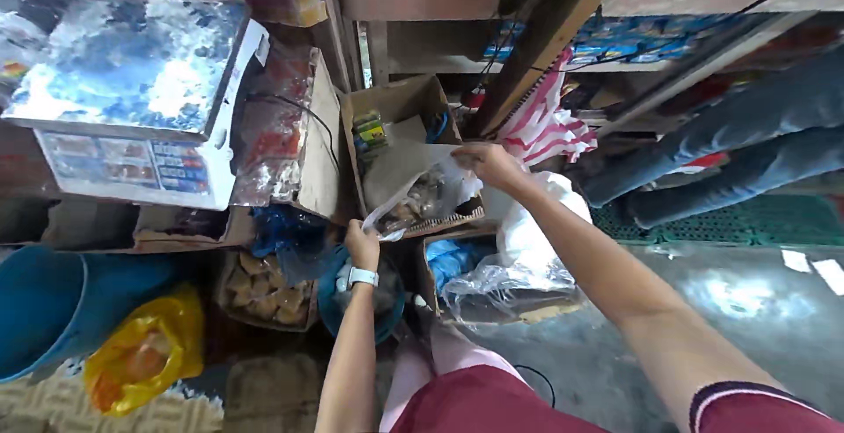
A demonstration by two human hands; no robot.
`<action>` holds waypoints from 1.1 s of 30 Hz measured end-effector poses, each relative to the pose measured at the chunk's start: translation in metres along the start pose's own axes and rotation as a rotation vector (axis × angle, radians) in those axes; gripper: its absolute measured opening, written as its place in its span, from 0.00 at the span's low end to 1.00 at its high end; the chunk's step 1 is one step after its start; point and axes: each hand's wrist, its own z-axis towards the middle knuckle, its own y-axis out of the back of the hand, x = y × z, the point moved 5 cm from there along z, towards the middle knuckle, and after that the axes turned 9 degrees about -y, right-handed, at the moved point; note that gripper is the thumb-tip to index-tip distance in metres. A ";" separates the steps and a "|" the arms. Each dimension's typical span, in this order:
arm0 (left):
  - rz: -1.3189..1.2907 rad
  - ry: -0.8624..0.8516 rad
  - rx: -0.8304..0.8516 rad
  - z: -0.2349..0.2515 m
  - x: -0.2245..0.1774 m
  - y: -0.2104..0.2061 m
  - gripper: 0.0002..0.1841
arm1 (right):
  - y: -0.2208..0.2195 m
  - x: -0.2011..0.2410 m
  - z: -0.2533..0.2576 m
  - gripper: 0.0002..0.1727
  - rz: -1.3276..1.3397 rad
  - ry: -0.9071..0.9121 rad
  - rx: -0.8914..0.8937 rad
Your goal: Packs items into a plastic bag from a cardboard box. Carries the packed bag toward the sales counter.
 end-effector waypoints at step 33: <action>-0.749 -0.379 0.376 -0.079 -0.118 0.078 0.52 | 0.116 0.056 -0.035 0.21 -0.083 -0.256 -0.050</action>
